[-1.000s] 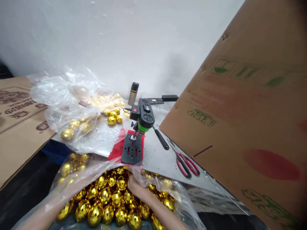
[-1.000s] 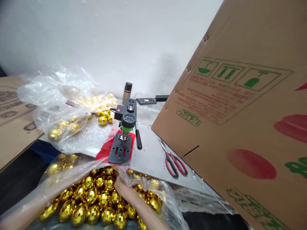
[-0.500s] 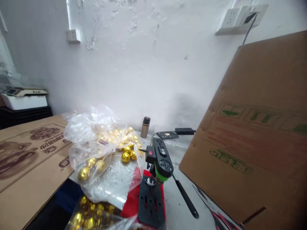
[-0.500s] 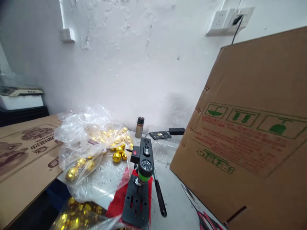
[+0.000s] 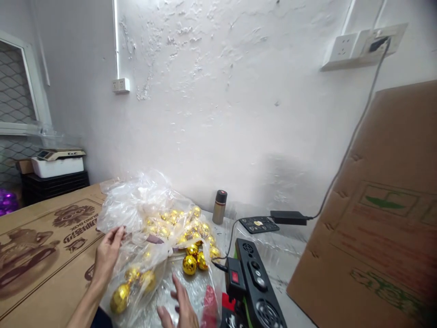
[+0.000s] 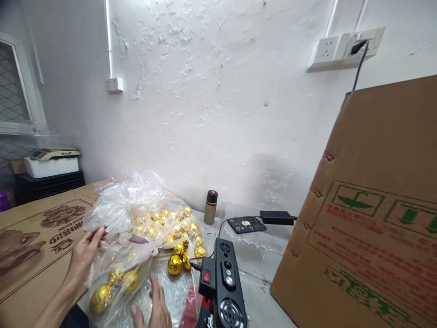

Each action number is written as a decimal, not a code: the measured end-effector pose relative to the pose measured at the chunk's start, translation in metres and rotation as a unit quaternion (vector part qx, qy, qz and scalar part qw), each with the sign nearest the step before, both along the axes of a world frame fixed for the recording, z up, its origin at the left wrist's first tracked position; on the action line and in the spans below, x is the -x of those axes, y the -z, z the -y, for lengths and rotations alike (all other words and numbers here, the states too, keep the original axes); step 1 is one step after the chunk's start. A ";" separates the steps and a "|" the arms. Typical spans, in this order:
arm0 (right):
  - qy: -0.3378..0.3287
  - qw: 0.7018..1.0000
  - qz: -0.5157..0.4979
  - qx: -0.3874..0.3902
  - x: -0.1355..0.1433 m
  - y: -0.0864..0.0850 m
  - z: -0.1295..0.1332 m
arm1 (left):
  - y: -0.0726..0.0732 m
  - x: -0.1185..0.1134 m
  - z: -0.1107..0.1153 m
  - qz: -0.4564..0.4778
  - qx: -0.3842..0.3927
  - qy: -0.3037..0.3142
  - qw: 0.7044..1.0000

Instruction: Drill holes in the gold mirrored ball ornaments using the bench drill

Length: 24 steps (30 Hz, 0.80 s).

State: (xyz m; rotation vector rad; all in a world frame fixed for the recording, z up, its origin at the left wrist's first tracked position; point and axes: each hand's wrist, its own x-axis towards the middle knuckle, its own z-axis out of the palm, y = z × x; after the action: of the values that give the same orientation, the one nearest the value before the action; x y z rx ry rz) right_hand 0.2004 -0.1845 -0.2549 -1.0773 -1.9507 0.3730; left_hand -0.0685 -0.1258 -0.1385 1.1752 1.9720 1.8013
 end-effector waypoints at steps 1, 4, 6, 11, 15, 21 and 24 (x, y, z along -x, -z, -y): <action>0.030 0.999 -0.015 0.005 0.014 -0.001 -0.017 | -0.008 0.010 -0.017 -0.013 -0.005 -0.024 1.000; 0.098 0.995 -0.003 -0.002 0.058 -0.008 -0.066 | -0.022 0.026 -0.063 -0.071 0.000 -0.027 0.997; 0.096 0.995 0.019 -0.015 0.085 -0.013 -0.091 | -0.023 0.030 -0.089 -0.114 0.012 -0.011 0.993; 0.090 0.995 0.044 -0.015 0.123 -0.013 -0.116 | -0.021 0.034 -0.129 -0.233 0.079 0.036 0.969; 0.124 0.991 -0.003 -0.047 0.124 0.011 -0.102 | -0.019 0.041 -0.153 -0.257 0.178 0.055 0.948; 0.128 0.988 -0.045 -0.075 0.100 0.047 -0.072 | -0.003 0.038 -0.178 -0.206 0.275 0.075 0.936; 0.150 0.985 -0.054 -0.065 0.093 0.050 -0.071 | -0.005 0.032 -0.175 -0.191 0.245 0.087 0.947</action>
State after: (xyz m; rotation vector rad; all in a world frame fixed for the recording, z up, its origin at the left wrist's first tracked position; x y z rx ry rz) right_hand 0.1071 -0.1136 -0.3045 -1.2170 -1.6609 0.1340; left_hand -0.1007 0.0488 -0.1332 1.5337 2.2462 0.9596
